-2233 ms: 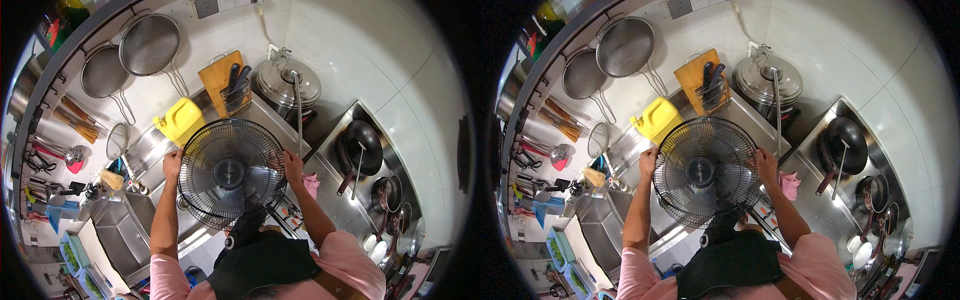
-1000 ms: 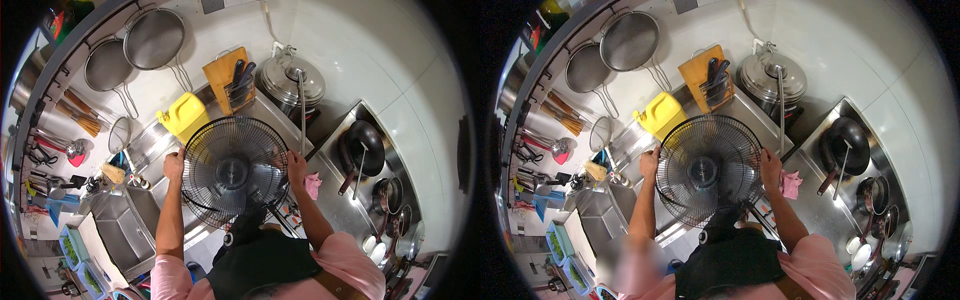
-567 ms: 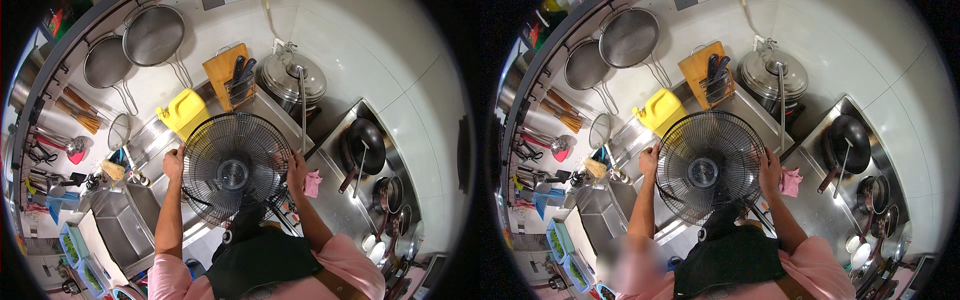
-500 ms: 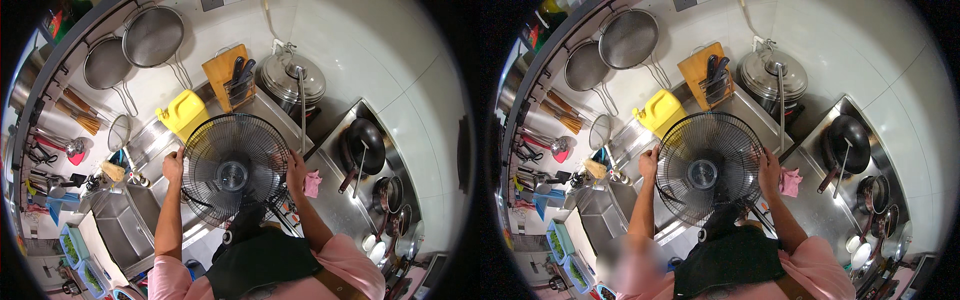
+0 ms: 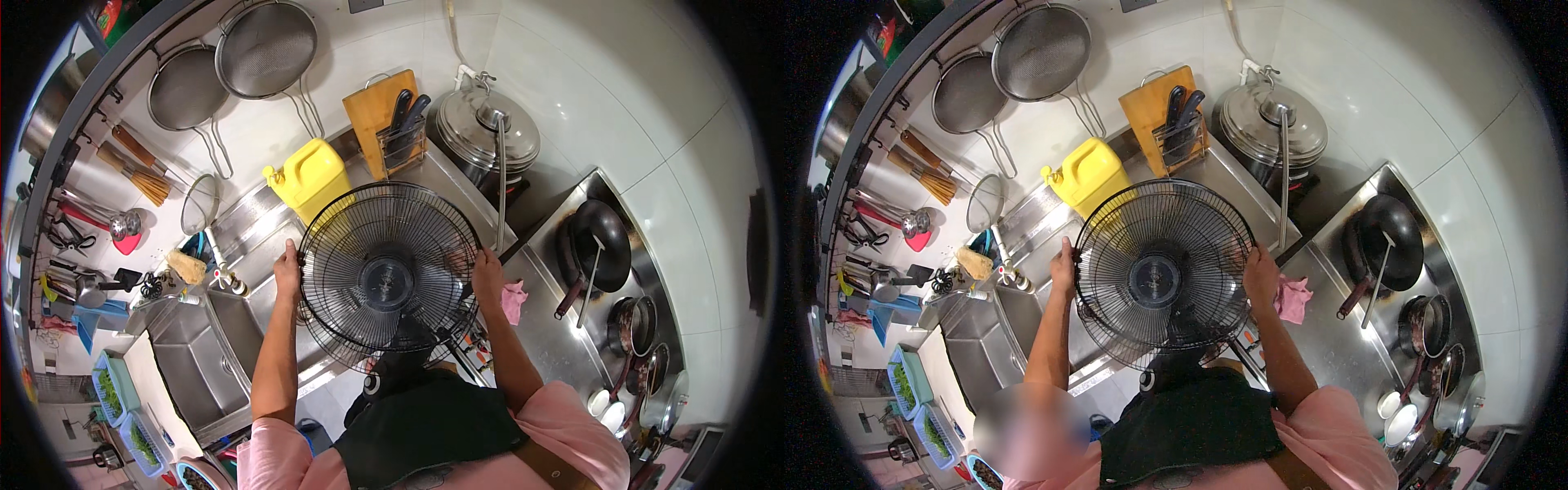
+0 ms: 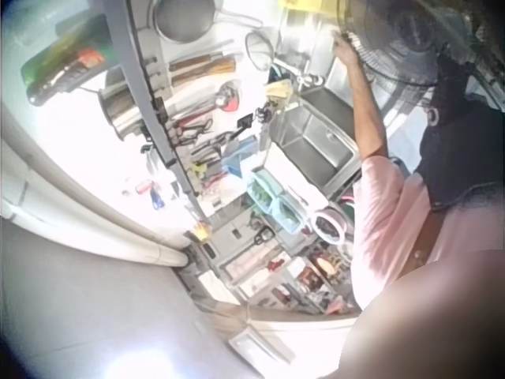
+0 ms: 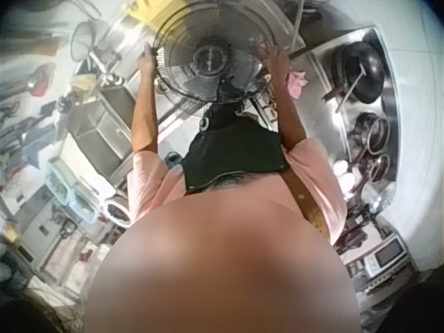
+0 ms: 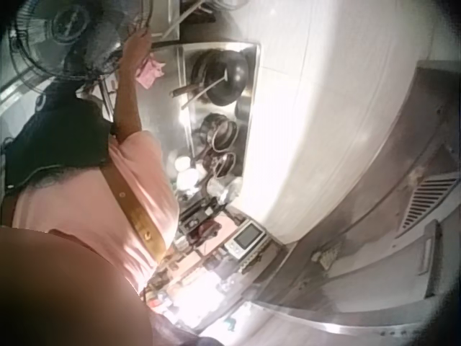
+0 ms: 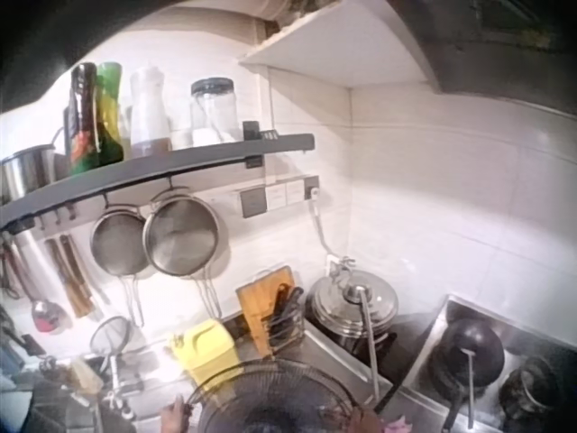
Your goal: Cleaning and reassembling a stand fan in a kitchen environment.
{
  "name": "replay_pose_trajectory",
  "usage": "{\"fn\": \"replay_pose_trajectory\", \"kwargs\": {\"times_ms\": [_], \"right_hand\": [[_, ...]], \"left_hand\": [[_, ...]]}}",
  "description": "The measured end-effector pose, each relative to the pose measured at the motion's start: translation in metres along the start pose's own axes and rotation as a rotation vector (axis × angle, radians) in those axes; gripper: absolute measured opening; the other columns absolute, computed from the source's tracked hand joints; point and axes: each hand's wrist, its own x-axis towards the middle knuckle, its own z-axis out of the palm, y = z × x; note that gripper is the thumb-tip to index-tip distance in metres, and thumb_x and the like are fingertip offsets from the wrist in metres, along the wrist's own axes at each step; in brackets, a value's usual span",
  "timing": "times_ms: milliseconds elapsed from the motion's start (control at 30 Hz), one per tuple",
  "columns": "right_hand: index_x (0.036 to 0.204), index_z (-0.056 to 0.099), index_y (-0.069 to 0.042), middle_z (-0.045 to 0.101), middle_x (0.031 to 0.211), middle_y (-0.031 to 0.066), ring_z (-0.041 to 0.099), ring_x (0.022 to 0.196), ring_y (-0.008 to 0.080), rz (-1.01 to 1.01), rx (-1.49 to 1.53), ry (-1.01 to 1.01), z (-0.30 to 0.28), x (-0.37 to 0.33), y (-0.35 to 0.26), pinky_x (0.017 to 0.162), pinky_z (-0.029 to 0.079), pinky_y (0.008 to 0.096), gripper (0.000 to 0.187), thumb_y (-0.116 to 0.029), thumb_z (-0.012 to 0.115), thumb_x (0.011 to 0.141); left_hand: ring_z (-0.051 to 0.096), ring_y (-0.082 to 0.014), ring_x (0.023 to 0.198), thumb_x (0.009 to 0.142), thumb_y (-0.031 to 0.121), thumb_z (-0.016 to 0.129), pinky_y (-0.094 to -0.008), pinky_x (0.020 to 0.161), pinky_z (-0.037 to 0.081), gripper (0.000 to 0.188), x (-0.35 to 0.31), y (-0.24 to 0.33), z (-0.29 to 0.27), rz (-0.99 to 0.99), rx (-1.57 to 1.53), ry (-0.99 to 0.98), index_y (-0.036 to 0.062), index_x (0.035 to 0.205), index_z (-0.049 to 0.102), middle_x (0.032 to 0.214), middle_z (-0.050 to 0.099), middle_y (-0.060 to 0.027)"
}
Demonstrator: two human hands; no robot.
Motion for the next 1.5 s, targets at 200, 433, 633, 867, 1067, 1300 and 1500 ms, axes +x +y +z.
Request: {"fn": "replay_pose_trajectory", "kwargs": {"times_ms": [200, 433, 633, 867, 1067, 1300, 1500], "right_hand": [[0.117, 0.059, -0.004, 0.061, 0.110, 0.0242, 0.057, 0.103, 0.0416, 0.080, -0.122, -0.023, -0.006, 0.003, -0.009, 0.090, 0.042, 0.0465, 0.041, -0.030, 0.038, 0.093], [0.115, 0.059, -0.002, 0.060, 0.110, 0.0257, 0.056, 0.104, 0.0428, 0.057, -0.058, -0.013, 0.003, 0.025, 0.005, 0.090, 0.042, 0.0451, 0.043, -0.032, 0.040, 0.092], [0.111, 0.060, 0.002, 0.060, 0.109, 0.0268, 0.055, 0.104, 0.0436, 0.082, 0.101, -0.047, 0.010, 0.040, -0.004, 0.090, 0.042, 0.0445, 0.046, -0.035, 0.040, 0.091], [0.109, 0.062, -0.001, 0.063, 0.103, 0.0240, 0.057, 0.101, 0.0416, 0.039, 0.012, 0.076, 0.011, 0.041, 0.000, 0.087, 0.043, 0.0417, 0.043, -0.035, 0.045, 0.089], [0.107, 0.062, -0.002, 0.063, 0.101, 0.0245, 0.057, 0.100, 0.0423, 0.104, -0.001, 0.066, 0.008, 0.041, -0.009, 0.087, 0.043, 0.0434, 0.043, -0.037, 0.044, 0.089], [0.108, 0.063, -0.003, 0.064, 0.099, 0.0234, 0.059, 0.098, 0.0405, 0.081, 0.007, 0.074, 0.008, 0.042, -0.009, 0.085, 0.043, 0.0427, 0.044, -0.039, 0.046, 0.089], [0.104, 0.064, -0.002, 0.064, 0.098, 0.0238, 0.059, 0.095, 0.0416, 0.062, 0.086, 0.050, 0.009, 0.044, 0.001, 0.084, 0.044, 0.0439, 0.044, -0.039, 0.045, 0.090]], "left_hand": [[0.042, -0.0215, 0.127, 0.088, 0.029, 0.063, -0.0332, 0.107, 0.030, 0.062, -0.070, -0.005, -0.011, 0.241, -0.335, -0.377, -0.0027, 0.137, 0.040, 0.137, 0.045, -0.0108], [0.052, -0.0182, 0.110, 0.083, 0.016, 0.070, -0.0305, 0.097, 0.040, 0.057, -0.052, -0.003, 0.012, 0.248, -0.232, -0.043, -0.0027, 0.131, 0.048, 0.123, 0.055, -0.0118], [0.054, -0.0150, 0.101, 0.082, 0.015, 0.072, -0.0263, 0.092, 0.041, 0.052, -0.011, 0.010, 0.021, 0.224, -0.272, -0.109, -0.0053, 0.125, 0.052, 0.111, 0.058, -0.0073], [0.056, -0.0126, 0.089, 0.082, 0.018, 0.072, -0.0253, 0.083, 0.043, 0.041, -0.006, 0.021, 0.028, 0.160, -0.243, -0.182, -0.0051, 0.113, 0.059, 0.100, 0.062, -0.0043], [0.056, -0.0115, 0.086, 0.083, 0.019, 0.072, -0.0244, 0.079, 0.044, 0.037, -0.006, 0.031, 0.032, 0.179, -0.088, -0.201, -0.0052, 0.109, 0.061, 0.096, 0.063, -0.0039], [0.056, -0.0120, 0.081, 0.081, 0.019, 0.074, -0.0246, 0.078, 0.044, 0.037, -0.011, 0.037, 0.036, 0.188, -0.124, -0.167, -0.0059, 0.106, 0.062, 0.091, 0.064, -0.0043], [0.056, -0.0122, 0.084, 0.086, 0.024, 0.069, -0.0245, 0.078, 0.044, 0.038, -0.008, 0.031, 0.031, 0.151, -0.135, -0.179, -0.0053, 0.109, 0.061, 0.096, 0.063, -0.0047]]}}
